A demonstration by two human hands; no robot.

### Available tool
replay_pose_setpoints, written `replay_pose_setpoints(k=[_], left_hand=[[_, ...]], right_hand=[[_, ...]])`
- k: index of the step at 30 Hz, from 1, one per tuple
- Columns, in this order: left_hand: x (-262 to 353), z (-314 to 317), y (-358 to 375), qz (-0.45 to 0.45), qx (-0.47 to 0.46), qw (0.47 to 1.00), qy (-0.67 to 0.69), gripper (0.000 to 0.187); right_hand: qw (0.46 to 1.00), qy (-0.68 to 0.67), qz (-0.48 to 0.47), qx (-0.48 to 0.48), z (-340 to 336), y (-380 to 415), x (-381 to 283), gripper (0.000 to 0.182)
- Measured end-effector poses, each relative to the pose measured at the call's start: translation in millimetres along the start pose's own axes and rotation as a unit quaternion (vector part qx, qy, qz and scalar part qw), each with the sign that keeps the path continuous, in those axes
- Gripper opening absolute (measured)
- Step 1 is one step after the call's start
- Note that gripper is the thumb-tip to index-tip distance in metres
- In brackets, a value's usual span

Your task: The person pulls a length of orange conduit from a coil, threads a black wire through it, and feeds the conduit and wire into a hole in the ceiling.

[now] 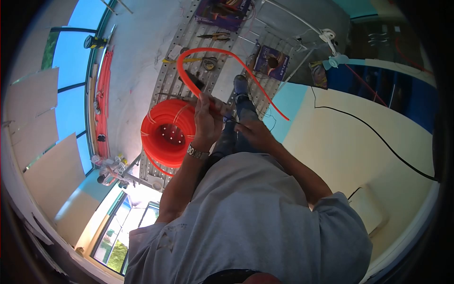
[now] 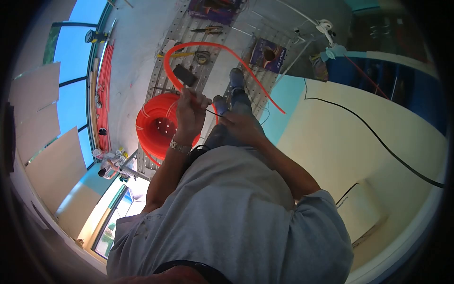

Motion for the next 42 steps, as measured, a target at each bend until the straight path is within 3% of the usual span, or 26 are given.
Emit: replay_pose_setpoints(k=[4, 7, 9, 13, 16, 19, 22, 25, 28, 31, 32, 33, 35, 37, 40, 42], left_hand=[[-13, -2, 2, -0.064, 0.004, 0.998, 0.029, 0.035], [1, -5, -5, -0.066, -0.003, 0.996, 0.064, 0.035], [11, -2, -11, -0.043, -0.009, 0.998, 0.055, 0.035], [-3, 3, -10, -0.043, -0.011, 0.999, 0.005, 0.037], [-17, 21, 1, -0.058, -0.021, 0.998, -0.034, 0.039], [-14, 18, 1, -0.074, -0.017, 0.997, -0.013, 0.038], [5, 12, -7, -0.066, -0.027, 0.997, -0.003, 0.037], [2, 4, -14, -0.057, -0.058, 0.997, 0.000, 0.035], [-9, 30, 4, -0.060, -0.032, 0.994, -0.087, 0.034], [-11, 37, 12, -0.079, 0.022, 0.993, -0.091, 0.031], [-9, 33, 14, -0.096, 0.001, 0.991, -0.089, 0.031], [-4, 25, 15, -0.113, -0.020, 0.990, -0.086, 0.031], [6, 21, 23, -0.139, -0.058, 0.982, -0.114, 0.031], [14, 22, 43, -0.158, -0.088, 0.968, -0.176, 0.031], [32, 9, 78, -0.151, -0.095, 0.951, -0.252, 0.036], [50, -9, 108, -0.143, -0.070, 0.941, -0.297, 0.036]], right_hand=[[0.998, -0.056, 0.034, -0.016, 0, -20, -30, 0.019], [0.984, 0.037, -0.158, 0.072, -2, 6, 9, 0.025], [0.994, 0.050, -0.093, 0.027, -9, 33, 47, 0.024], [0.997, 0.077, -0.012, -0.030, -7, 26, 22, 0.022], [0.996, -0.045, -0.006, 0.076, 6, -3, -13, 0.022], [0.998, -0.061, -0.028, 0.004, -7, -10, -30, 0.021], [0.996, -0.003, -0.081, 0.047, -5, 18, 17, 0.023], [0.996, 0.027, -0.079, 0.017, 0, 35, 42, 0.021], [0.999, -0.026, 0.026, 0.027, 11, 8, 2, 0.020], [0.987, -0.130, 0.091, -0.014, 0, -8, -29, 0.026], [0.982, -0.182, 0.028, -0.038, 2, -10, -12, 0.032], [0.970, -0.232, -0.035, -0.062, 5, -10, 23, 0.038], [0.912, -0.406, 0.010, -0.049, 2, -18, 65, 0.053], [0.752, -0.618, 0.227, 0.029, -2, -27, 92, 0.075], [0.630, -0.734, 0.234, 0.096, 7, -79, 116, 0.093], [0.588, -0.772, 0.203, 0.131, 4, -126, 120, 0.097]])
Point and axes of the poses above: each hand's wrist, its own y-axis away from the middle knuckle, its own z-axis out of the palm, x = y × z, the point moved 2 cm from there along -y, towards the middle knuckle, and after that the axes turned 6 degrees about -z, right-handed, at the moved point
